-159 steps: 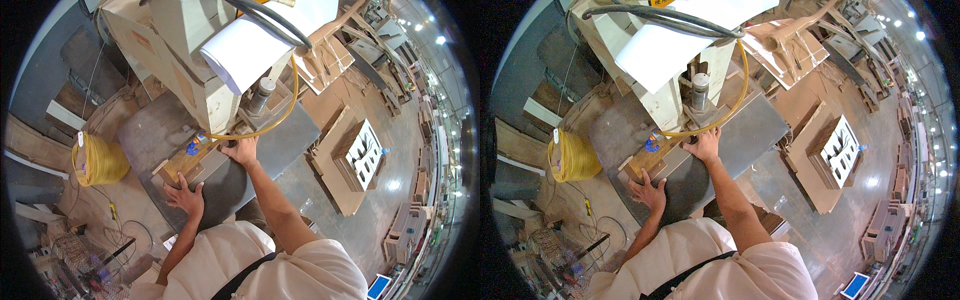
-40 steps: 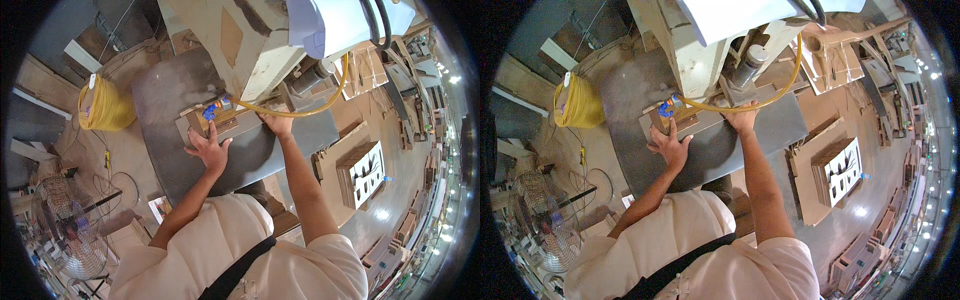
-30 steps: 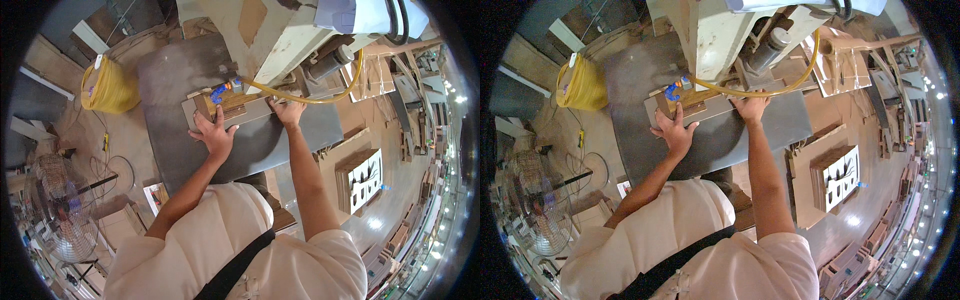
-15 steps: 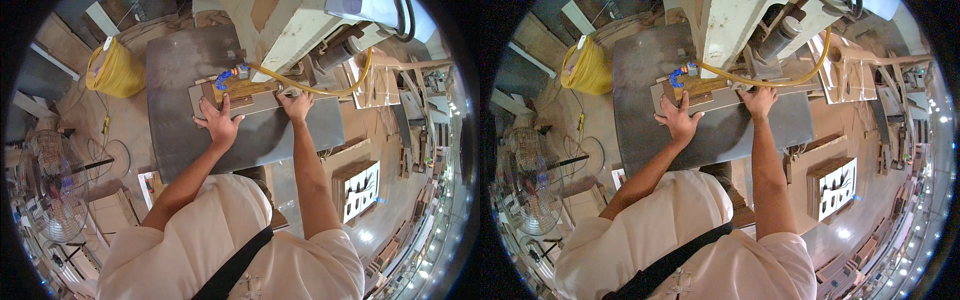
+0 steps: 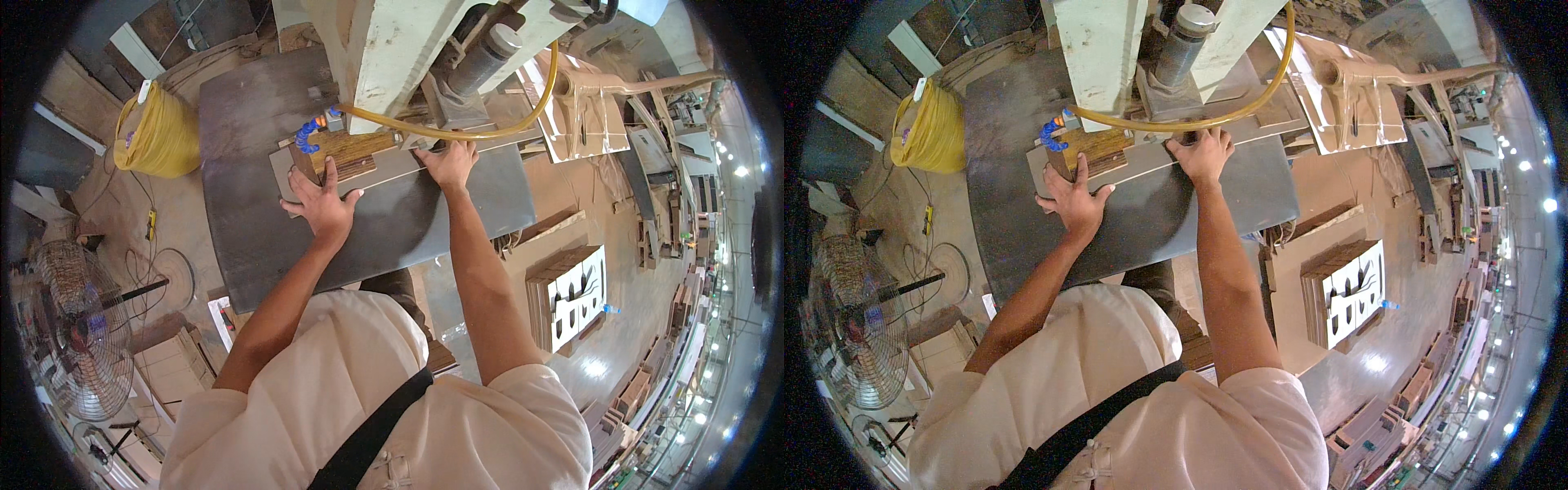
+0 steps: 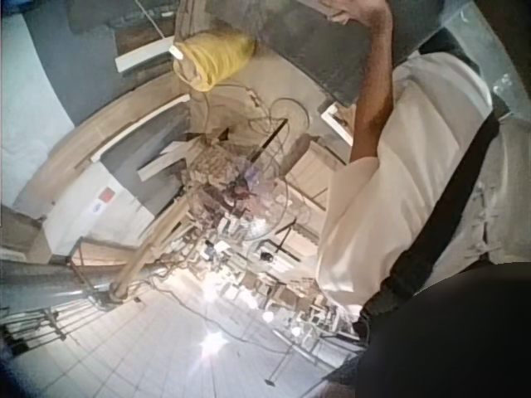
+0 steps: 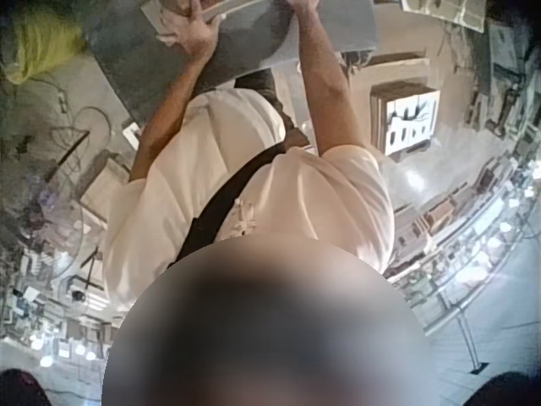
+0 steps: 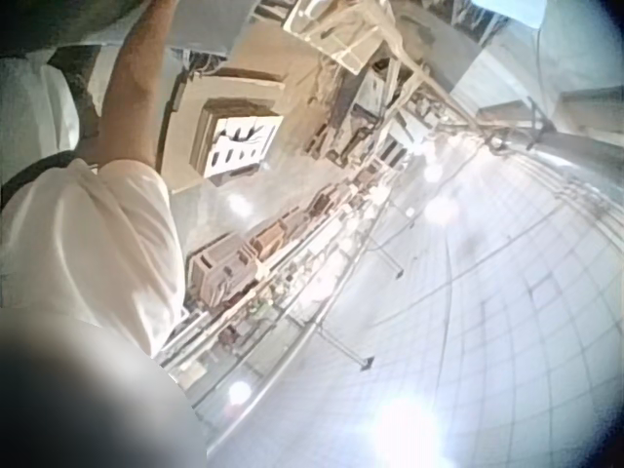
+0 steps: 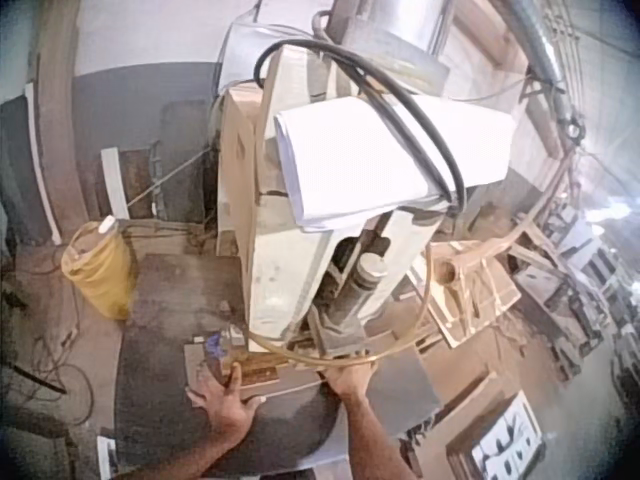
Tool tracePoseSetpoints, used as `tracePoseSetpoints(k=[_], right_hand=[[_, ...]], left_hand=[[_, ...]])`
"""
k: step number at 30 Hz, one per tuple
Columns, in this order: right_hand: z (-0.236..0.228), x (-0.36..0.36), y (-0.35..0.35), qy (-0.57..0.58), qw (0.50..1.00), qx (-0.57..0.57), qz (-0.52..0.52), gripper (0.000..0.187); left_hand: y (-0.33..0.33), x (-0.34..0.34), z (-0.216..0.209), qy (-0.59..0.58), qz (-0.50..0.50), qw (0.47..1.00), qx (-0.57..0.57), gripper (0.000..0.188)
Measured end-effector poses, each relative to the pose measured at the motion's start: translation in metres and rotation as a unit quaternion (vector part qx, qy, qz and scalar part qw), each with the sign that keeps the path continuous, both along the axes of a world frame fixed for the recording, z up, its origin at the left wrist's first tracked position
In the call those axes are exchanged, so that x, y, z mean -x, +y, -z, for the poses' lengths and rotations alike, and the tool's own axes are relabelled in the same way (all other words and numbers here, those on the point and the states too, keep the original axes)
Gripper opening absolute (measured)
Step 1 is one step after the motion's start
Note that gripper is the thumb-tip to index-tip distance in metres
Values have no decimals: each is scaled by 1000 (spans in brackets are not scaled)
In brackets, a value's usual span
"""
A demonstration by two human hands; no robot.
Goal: The person places wood pieces into a template and passes them through a woodworking machine to shape them, then stacks the finished parts.
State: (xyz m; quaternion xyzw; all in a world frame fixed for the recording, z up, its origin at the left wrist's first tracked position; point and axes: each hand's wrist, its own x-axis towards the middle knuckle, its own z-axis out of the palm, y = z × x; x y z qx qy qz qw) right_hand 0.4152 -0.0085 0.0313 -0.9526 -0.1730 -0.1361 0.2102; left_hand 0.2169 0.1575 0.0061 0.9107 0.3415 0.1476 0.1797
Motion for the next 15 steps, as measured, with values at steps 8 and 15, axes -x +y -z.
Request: tracePoseSetpoints(k=[8, 15], right_hand=[[-1, -5, -6, -9, 1000, 0, 5, 62], [1, -10, -11, -20, 1000, -7, -8, 61]], left_hand=[[-8, -3, -4, -5, 9, 1000, 10, 95], [-12, -7, 5, -18, 3, 1000, 2, 92]])
